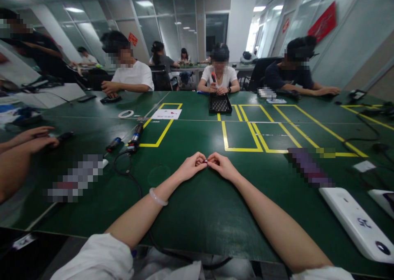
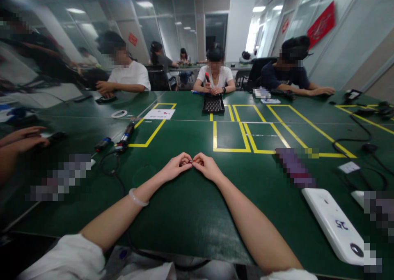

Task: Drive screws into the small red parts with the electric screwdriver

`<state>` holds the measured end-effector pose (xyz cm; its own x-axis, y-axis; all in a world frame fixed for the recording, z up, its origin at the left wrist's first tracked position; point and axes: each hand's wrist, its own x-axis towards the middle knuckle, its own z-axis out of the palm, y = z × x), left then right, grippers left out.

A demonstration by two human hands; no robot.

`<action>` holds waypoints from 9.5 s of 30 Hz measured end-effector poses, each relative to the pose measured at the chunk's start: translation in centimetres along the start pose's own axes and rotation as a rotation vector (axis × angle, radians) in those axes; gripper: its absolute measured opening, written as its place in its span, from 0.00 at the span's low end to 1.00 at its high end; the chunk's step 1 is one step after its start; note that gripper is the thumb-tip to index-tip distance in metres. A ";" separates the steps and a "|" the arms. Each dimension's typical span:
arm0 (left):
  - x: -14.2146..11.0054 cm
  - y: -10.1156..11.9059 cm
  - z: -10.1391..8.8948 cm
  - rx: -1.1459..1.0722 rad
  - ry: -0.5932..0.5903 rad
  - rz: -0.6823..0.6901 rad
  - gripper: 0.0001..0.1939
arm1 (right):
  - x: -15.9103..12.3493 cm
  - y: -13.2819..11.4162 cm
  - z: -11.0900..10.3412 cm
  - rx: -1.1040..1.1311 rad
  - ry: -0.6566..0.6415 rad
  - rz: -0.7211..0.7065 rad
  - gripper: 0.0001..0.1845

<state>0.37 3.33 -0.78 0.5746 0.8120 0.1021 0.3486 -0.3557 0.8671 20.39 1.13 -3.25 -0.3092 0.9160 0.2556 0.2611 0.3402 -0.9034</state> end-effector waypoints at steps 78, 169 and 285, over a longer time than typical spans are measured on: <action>-0.3 0.3 -1.8 0.877 0.187 -0.173 0.33 | 0.2 -0.4 0.0 -0.112 0.065 0.011 0.09; -6.0 -7.6 -20.5 1.419 0.418 -0.607 0.23 | -0.3 -1.1 -0.2 -0.141 -0.001 -0.011 0.09; -1.9 -6.4 -15.8 1.067 0.311 -0.581 0.31 | 0.1 -0.5 0.5 0.057 -0.011 0.050 0.14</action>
<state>-14.66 11.36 1.17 -0.0129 0.9971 0.0746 0.9999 0.0122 0.0106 19.73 0.98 -2.92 -0.3073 0.9291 0.2059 0.2245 0.2810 -0.9331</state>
